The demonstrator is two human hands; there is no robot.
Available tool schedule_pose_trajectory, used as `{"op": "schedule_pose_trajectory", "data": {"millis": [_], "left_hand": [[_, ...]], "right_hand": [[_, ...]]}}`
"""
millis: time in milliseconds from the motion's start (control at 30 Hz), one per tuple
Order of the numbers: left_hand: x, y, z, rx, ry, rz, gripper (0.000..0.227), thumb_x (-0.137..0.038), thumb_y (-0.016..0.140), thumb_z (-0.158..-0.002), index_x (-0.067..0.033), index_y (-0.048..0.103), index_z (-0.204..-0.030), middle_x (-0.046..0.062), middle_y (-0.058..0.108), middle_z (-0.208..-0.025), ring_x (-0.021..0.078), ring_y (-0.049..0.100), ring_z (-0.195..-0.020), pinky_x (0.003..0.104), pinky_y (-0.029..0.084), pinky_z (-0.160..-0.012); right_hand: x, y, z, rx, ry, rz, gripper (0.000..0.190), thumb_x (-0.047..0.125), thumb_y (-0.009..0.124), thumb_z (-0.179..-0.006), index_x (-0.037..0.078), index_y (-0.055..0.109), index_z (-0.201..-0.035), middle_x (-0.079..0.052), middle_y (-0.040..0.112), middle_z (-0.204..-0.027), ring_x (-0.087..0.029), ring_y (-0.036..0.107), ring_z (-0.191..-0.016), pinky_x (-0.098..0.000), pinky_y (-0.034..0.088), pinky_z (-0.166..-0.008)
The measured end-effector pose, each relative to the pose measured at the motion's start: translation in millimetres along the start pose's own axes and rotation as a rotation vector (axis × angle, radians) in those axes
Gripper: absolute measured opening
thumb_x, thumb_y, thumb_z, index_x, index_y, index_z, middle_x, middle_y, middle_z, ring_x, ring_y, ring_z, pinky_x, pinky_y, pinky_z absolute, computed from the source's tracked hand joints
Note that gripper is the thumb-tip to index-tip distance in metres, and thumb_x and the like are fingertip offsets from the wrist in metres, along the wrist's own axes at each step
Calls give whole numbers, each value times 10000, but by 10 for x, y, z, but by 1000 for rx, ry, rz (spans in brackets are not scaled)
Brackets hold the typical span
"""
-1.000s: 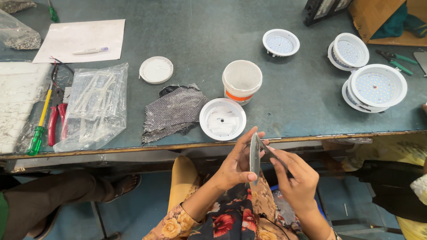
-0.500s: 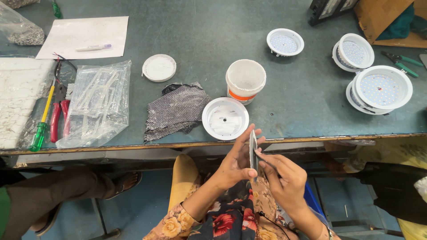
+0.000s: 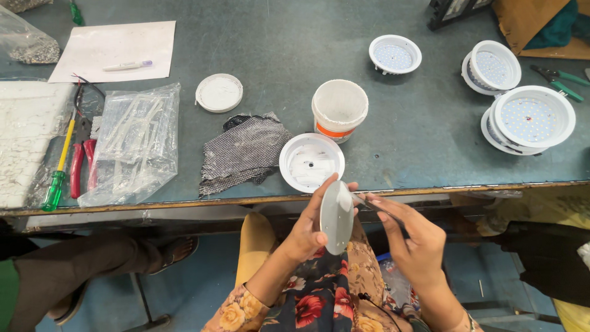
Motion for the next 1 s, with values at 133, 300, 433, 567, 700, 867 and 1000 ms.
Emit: {"op": "schedule_pose_trajectory", "data": {"millis": [133, 300, 433, 567, 700, 867, 1000], "left_hand": [[14, 1, 42, 27, 8, -46, 1321, -578, 924, -711, -118, 152, -1679, 199, 303, -1688, 304, 399, -1532, 457, 304, -1308], [18, -15, 38, 23, 31, -104, 1321, -587, 918, -719, -118, 158, -1693, 200, 319, -1691, 325, 403, -1538, 452, 323, -1286], [38, -24, -2, -19, 46, -82, 1325, -602, 916, -709, -154, 128, -1675, 184, 315, -1668, 347, 392, -1543, 458, 358, -1269], [-6, -32, -55, -54, 55, -82, 1311, -615, 896, -726, -157, 117, -1676, 195, 327, -1653, 378, 398, -1524, 460, 377, -1230], [-63, -23, -55, -79, 53, 70, 1262, -632, 854, -764, -174, 108, -1674, 210, 348, -1618, 437, 411, -1485, 474, 386, -1206], [-150, -96, -62, -61, 47, 223, 1189, -634, 813, -795, -246, 112, -1674, 180, 360, -1608, 430, 383, -1500, 466, 373, -1213], [-163, -259, -43, -185, 31, 295, 1061, -628, 737, -850, -281, 148, -1661, 186, 378, -1598, 429, 389, -1485, 467, 388, -1184]], "right_hand": [[7, 73, -15, -12, -16, 146, 188, 19, 700, -938, 21, 732, -1123, -125, 774, -1018, -233, 753, -847, -299, 564, -752], [-8, 109, 21, -15, -19, 120, 184, 5, 697, -935, 13, 721, -1117, -120, 756, -992, -235, 750, -831, -300, 567, -740], [61, 181, 104, 8, -65, 94, 184, -4, 695, -921, 21, 720, -1101, -110, 768, -994, -229, 749, -828, -294, 571, -731], [69, 168, 118, 7, -95, 93, 179, -7, 688, -920, 20, 719, -1094, -108, 774, -1019, -221, 753, -846, -290, 578, -754], [-57, -1, 73, -69, -5, 93, 168, -9, 683, -965, 5, 715, -1130, -105, 772, -1049, -187, 764, -904, -282, 579, -798], [-307, -120, -259, -59, 65, 76, 156, 96, 682, -1001, 20, 739, -1125, -96, 777, -1033, -140, 724, -869, -264, 536, -778], [-732, -50, -1066, 72, -33, 89, 179, 165, 681, -1026, 40, 737, -1140, -112, 762, -1046, -174, 732, -922, -287, 539, -820]]}}
Point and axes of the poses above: each hand's wrist, its own z-axis away from the middle knuckle, its own y-axis out of the palm, x = y × z, the point moved 3 cm from there along -z, towards the middle knuckle
